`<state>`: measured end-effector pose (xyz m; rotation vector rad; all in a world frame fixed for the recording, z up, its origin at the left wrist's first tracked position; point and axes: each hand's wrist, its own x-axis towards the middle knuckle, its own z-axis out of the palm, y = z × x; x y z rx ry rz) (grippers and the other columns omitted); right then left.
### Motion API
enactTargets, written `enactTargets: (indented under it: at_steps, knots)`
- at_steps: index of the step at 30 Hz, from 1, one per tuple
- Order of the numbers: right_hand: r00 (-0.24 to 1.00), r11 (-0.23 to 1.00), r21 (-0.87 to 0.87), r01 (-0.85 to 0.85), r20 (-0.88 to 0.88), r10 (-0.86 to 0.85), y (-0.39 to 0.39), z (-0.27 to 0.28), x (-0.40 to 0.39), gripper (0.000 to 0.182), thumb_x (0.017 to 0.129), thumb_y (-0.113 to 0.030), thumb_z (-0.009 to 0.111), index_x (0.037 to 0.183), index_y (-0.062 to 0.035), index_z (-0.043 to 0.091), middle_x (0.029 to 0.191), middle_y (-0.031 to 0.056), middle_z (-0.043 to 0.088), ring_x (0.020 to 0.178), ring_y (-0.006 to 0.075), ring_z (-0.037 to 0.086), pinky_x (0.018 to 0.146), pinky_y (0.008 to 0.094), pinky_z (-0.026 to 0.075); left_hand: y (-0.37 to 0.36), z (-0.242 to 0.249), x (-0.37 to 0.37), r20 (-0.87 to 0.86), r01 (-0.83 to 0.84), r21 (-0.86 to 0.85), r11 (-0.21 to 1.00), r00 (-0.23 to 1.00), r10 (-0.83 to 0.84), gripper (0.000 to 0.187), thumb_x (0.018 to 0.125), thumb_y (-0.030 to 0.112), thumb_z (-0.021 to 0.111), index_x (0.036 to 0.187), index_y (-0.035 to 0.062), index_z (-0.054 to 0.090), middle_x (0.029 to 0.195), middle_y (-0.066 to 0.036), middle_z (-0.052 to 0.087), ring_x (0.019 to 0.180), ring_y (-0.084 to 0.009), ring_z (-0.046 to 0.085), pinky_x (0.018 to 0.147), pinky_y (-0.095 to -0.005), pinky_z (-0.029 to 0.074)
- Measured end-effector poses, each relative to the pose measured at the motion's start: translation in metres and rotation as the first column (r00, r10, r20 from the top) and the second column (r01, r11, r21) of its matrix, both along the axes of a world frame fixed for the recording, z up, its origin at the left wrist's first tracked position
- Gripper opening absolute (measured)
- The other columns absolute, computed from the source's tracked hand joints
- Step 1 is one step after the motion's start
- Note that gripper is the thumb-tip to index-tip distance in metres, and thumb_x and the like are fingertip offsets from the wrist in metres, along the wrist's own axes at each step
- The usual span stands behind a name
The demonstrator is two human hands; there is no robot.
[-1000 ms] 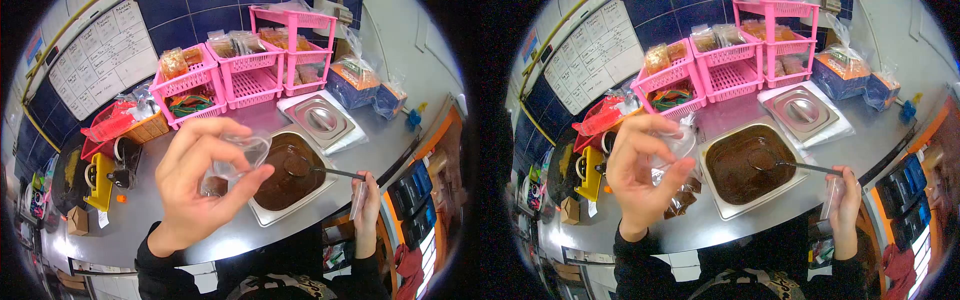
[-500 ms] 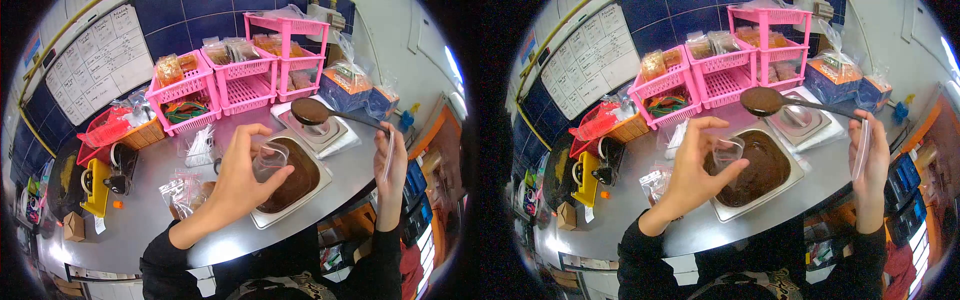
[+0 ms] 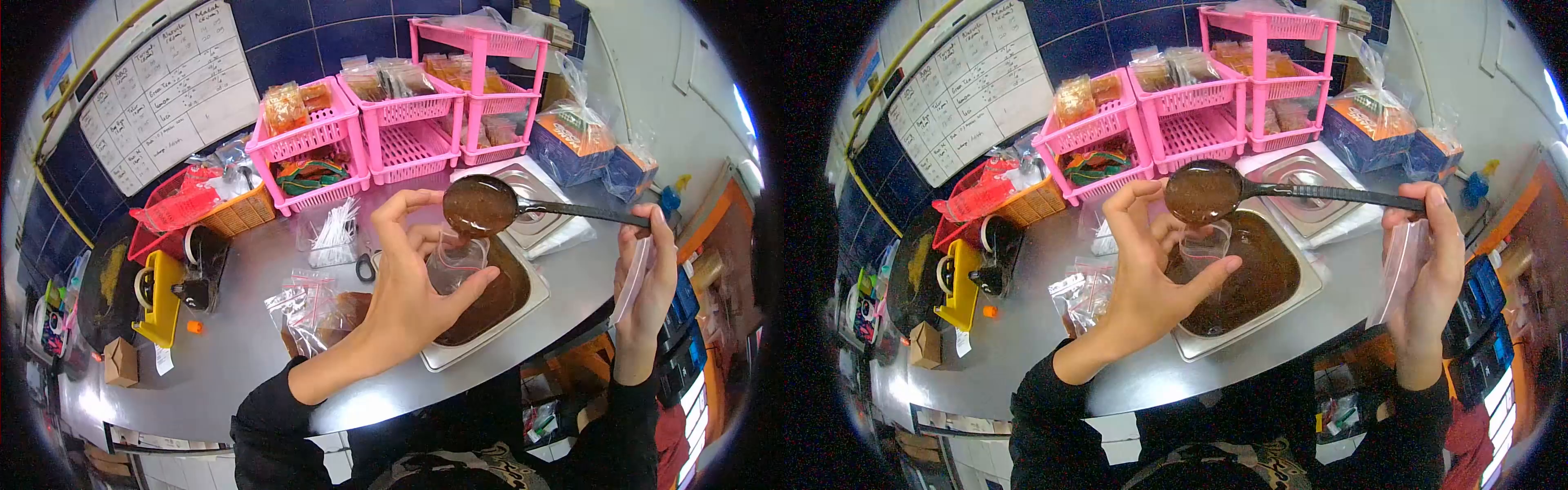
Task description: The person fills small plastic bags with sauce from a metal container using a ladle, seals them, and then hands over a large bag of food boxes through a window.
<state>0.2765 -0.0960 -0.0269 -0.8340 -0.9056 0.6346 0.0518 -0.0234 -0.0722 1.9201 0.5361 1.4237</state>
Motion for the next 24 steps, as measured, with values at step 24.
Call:
enactTargets:
  at_steps: [24]
  knots:
    - [0.735,0.833,0.549,0.065,0.538,-0.412,-0.027,-0.023,-0.013,0.034,0.096,-0.038,0.037,0.096,-0.0049,0.046,0.070,0.0159,0.055,0.045,0.0133,0.048,0.039,0.0220,0.039,-0.003,0.005,-0.002,0.090,0.006,0.072,0.997,0.996,-0.013,0.085,0.065,-0.011,0.073,0.123,0.0087,0.015,0.123,-0.014,0.028,0.098,-0.0205,0.053,0.088,-0.0332,0.047]
